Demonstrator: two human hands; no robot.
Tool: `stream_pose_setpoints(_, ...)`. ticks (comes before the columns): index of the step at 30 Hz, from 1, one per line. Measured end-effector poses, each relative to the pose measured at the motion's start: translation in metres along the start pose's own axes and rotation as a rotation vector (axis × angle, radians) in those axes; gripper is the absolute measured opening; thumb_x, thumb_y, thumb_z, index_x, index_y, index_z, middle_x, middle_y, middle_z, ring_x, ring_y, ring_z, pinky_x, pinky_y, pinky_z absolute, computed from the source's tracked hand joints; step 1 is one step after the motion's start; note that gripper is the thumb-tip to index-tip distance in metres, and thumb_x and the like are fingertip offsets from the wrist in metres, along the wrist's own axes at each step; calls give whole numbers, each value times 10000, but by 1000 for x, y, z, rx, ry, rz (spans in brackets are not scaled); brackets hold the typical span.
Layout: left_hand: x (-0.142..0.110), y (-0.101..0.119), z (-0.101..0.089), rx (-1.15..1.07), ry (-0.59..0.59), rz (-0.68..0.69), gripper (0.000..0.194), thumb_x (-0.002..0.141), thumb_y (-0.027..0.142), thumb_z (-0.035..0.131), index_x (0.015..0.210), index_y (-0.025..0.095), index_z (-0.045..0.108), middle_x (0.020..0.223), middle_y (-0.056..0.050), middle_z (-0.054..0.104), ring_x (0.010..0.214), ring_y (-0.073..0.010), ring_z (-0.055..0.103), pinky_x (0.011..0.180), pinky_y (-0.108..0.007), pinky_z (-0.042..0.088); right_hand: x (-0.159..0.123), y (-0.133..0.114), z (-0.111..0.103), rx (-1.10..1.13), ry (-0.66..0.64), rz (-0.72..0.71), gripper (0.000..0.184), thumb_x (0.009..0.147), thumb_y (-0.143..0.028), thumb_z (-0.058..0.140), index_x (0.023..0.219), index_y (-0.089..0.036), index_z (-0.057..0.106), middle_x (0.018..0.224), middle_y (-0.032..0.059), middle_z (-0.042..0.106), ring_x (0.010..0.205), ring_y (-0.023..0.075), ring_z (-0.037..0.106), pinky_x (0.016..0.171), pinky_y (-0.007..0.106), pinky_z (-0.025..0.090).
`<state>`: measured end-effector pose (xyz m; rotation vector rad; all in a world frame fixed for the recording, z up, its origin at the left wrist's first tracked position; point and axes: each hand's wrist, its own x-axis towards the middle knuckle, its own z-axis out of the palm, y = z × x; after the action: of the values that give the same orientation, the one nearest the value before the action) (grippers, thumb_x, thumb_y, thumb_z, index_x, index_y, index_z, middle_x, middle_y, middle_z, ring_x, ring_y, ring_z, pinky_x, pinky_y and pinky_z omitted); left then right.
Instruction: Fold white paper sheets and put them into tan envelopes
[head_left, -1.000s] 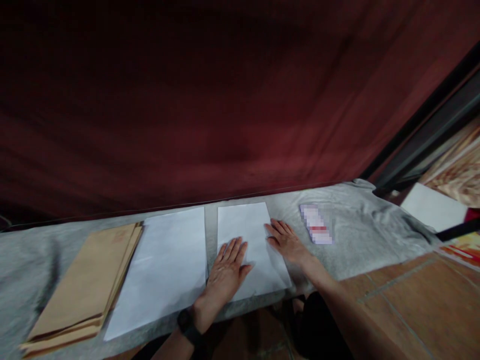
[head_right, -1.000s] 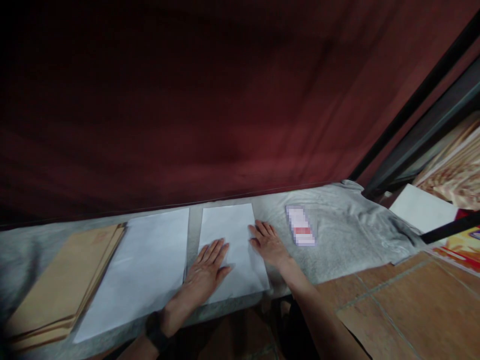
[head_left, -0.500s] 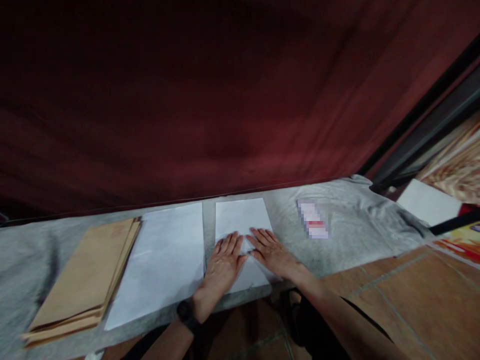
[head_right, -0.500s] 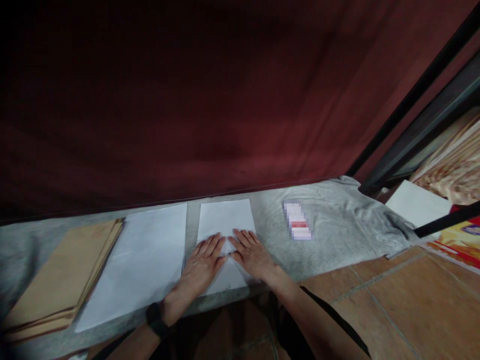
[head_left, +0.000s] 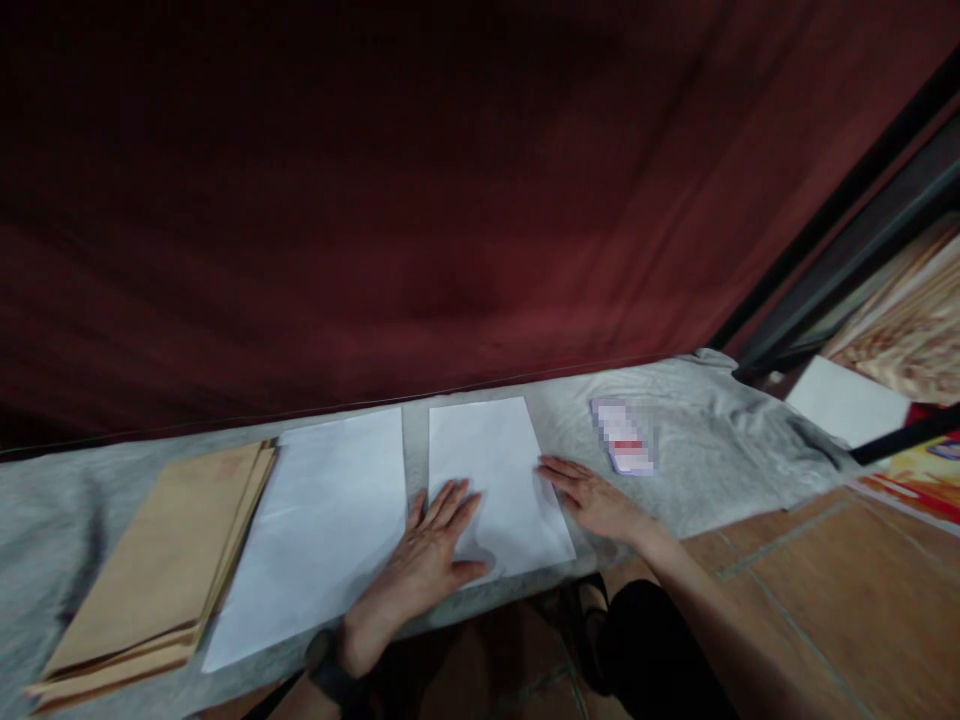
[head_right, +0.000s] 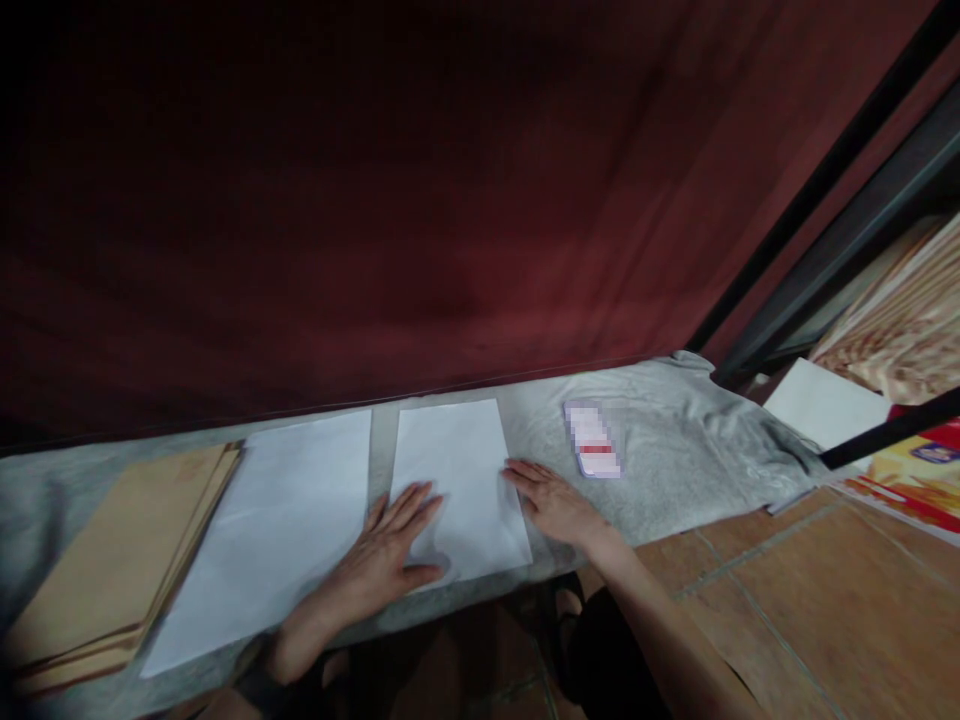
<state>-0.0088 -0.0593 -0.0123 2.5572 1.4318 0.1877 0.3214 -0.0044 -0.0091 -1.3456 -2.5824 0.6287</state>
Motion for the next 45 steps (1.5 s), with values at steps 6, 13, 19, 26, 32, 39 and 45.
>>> stream_pose_setpoints(6, -11, 5, -10, -42, -71, 98, 951, 755, 502, 776, 1562, 349, 296, 1668, -82, 250, 1539, -331, 201, 1216, -642, 188, -17, -6, -4, 60, -103, 28, 739, 826, -197, 620, 1522, -346, 424, 1659, -5, 255, 1529, 260, 235, 1247, 479, 238)
stream_pose_setpoints(13, -15, 18, -10, 10, -69, 59, 766, 803, 344, 694, 1513, 300, 409, 1626, -82, 352, 1505, -311, 308, 1207, -610, 268, -17, -12, -9, 85, -165, 9, 804, 798, -254, 704, 1525, -401, 393, 1667, -12, 238, 1533, 276, 211, 1241, 485, 223)
stream_pose_setpoints(19, -14, 17, 7, 23, -9, 38, 655, 820, 323, 677, 1451, 305, 501, 1565, -78, 457, 1433, -308, 440, 1178, -568, 354, -15, -19, -14, 144, -296, 34, 991, 685, -337, 857, 1541, -373, 360, 1686, 53, 145, 1549, 298, 119, 1250, 513, 127)
stream_pose_setpoints(26, -10, 13, 14, 9, 141, 116, 423, 878, 248, 580, 1295, 257, 650, 1399, -76, 636, 1285, -280, 602, 1116, -501, 471, -19, -17, -13, 140, -291, 24, 1042, 660, -520, 874, 1547, -355, 354, 1685, 67, 157, 1550, 299, 119, 1252, 494, 128)
stream_pose_setpoints(32, -9, 16, -16, -149, 181, 122, 307, 1002, 309, 458, 1157, 271, 721, 1146, -10, 766, 1044, -189, 727, 925, -317, 598, -23, -13, -21, 157, -240, 3, 962, 726, -467, 843, 1547, -331, 362, 1672, 58, 212, 1544, 282, 169, 1248, 478, 180)
stream_pose_setpoints(39, -15, 20, -33, -338, 8, 114, 289, 957, 329, 579, 1215, 363, 705, 1212, 37, 745, 1109, -173, 703, 979, -278, 565, -17, -21, -24, 105, -60, -118, 448, 959, -206, 562, 1385, -339, 603, 1546, -5, 482, 1447, 194, 416, 1240, 401, 252)
stream_pose_setpoints(45, -22, -12, -48, -354, -105, 134, 755, 789, 322, 755, 1480, 399, 460, 1548, 15, 473, 1392, -245, 501, 1091, -389, 501, -18, -13, -26, 298, -86, -103, 435, 937, -461, 640, 1359, -355, 626, 1474, -4, 570, 1363, 223, 526, 1163, 373, 389)
